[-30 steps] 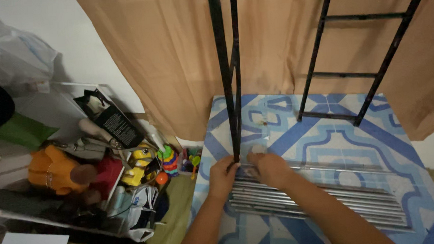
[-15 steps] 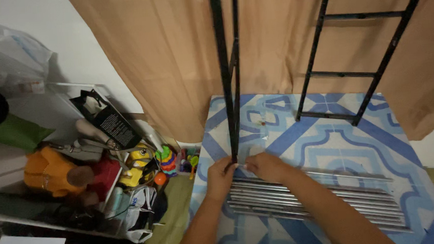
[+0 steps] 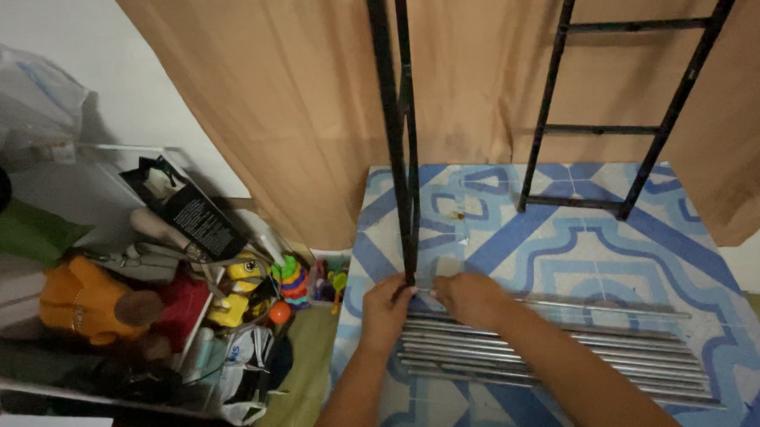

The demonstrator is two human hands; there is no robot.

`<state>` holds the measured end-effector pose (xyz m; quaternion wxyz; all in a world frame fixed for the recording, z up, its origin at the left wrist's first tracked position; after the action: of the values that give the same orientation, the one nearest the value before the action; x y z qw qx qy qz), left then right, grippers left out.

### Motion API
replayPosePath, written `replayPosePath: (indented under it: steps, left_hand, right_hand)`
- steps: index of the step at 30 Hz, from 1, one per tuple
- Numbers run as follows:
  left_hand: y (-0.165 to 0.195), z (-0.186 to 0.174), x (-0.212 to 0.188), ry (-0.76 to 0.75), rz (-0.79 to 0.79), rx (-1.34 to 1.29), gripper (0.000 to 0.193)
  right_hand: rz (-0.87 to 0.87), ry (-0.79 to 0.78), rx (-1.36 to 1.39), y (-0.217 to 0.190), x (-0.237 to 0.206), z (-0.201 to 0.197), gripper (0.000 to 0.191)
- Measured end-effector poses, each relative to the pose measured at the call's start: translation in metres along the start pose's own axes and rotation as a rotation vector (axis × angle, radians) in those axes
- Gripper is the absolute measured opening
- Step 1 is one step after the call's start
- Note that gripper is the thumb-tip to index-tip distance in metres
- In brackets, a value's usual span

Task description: The person assembles a wire shelving rack on the floor. They position the black metal side frames, align the chrome wire shelf panels, and fit the shelf edges onto the frame supports, working around the rack and pressing shelves into place by hand.

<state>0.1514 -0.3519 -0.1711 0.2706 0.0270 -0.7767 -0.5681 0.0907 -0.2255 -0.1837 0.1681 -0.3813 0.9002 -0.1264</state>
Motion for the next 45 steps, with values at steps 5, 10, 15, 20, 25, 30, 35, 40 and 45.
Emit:
replayPosePath:
  steps: [5,10,15,20,25,30,35,40,45]
  left_hand:
    - [0.002,-0.002,0.003,0.004,0.009,0.040,0.029]
    - [0.007,-0.001,0.002,-0.001,0.035,0.037,0.027]
    - [-0.004,0.000,0.000,-0.011,-0.036,0.052,0.026]
    - [-0.002,-0.001,0.000,0.006,0.052,0.095,0.026]
    - [-0.024,0.002,0.000,-0.033,-0.115,0.119,0.025]
    - [-0.018,0.000,0.000,-0.011,-0.043,0.072,0.025]
    - [-0.014,-0.001,-0.001,-0.014,-0.041,0.107,0.023]
    - [-0.013,0.000,0.000,-0.016,-0.044,0.088,0.023]
    - [0.002,-0.001,0.003,0.012,0.045,0.108,0.026]
  right_hand:
    - [-0.083,-0.033,0.073,-0.008,0.007,-0.012,0.034]
    - [-0.091,0.061,0.053,-0.011,0.002,-0.021,0.031]
    - [-0.131,0.196,-0.135,-0.024,-0.004,-0.011,0.022]
    - [-0.104,0.111,-0.049,-0.016,0.004,-0.007,0.025]
    - [-0.126,0.059,0.046,-0.015,0.008,-0.012,0.031]
    - [-0.089,-0.067,0.151,-0.010,0.021,-0.003,0.034]
    - [-0.111,-0.099,0.247,-0.008,0.031,0.001,0.038]
    - [-0.049,-0.194,0.310,-0.006,0.030,0.006,0.043]
    - [-0.089,0.018,0.189,-0.016,0.012,-0.017,0.031]
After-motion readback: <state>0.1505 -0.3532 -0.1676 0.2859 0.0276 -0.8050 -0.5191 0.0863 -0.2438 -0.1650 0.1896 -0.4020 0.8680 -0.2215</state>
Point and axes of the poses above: each hand's wrist, its own x-axis towards the middle knuckle, its own z-axis out of the palm, y = z × x, the point moved 10 cm from there along x, towards the middle knuckle
